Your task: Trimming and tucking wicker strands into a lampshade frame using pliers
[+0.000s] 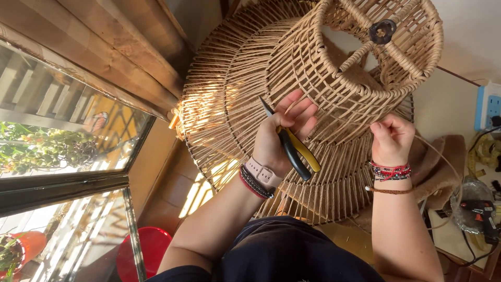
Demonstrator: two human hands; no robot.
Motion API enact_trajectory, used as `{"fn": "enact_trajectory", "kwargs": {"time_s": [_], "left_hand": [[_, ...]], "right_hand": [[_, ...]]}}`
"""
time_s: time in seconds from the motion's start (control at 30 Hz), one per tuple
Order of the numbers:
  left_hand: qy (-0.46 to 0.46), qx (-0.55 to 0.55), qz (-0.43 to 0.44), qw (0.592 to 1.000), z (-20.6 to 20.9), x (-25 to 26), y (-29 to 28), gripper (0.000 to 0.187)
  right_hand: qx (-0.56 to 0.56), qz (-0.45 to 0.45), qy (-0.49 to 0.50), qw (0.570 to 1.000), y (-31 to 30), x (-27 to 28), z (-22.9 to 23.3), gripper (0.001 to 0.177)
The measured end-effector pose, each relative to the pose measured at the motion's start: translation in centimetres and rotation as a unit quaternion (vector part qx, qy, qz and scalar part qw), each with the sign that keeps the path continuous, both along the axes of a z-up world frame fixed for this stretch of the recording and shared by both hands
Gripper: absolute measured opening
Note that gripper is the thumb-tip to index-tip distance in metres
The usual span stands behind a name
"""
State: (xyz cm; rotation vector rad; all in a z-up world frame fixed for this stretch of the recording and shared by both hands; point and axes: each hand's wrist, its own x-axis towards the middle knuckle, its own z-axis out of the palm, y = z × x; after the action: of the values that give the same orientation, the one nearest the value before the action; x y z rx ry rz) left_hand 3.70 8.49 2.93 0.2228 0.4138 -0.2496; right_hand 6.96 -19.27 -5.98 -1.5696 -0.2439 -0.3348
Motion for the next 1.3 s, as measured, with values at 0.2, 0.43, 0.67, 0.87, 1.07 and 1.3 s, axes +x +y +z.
{"fn": "enact_trajectory", "kwargs": {"time_s": [0.2,0.43,0.67,0.87,1.07,1.3], "left_hand": [[0.076,-0.049,-0.025,0.996,2.3,-4.1,-3.2,0.058],[-0.001,-0.036,0.043,0.998,0.5,-3.5,-7.4,0.067],[-0.006,-0.025,0.066,0.997,0.7,-3.6,-8.1,0.065],[-0.035,-0.011,0.081,0.996,0.2,-4.0,-8.5,0.064],[-0.076,0.117,0.044,0.989,0.4,-4.5,-5.3,0.065],[0.037,0.282,0.091,0.954,-1.2,-6.6,-3.3,0.069]], "right_hand": [[-0.068,0.044,0.041,0.996,0.2,-0.8,2.0,0.039],[-0.025,0.04,-0.034,0.998,-0.6,0.6,-0.5,0.048],[0.034,0.041,-0.046,0.998,-0.2,1.3,-1.0,0.049],[0.022,0.052,-0.046,0.997,0.2,1.3,-0.3,0.049],[-0.27,-0.005,-0.102,0.957,-1.3,-0.8,3.8,0.028],[-0.493,-0.021,-0.33,0.804,4.5,-0.7,17.9,0.056]]}}
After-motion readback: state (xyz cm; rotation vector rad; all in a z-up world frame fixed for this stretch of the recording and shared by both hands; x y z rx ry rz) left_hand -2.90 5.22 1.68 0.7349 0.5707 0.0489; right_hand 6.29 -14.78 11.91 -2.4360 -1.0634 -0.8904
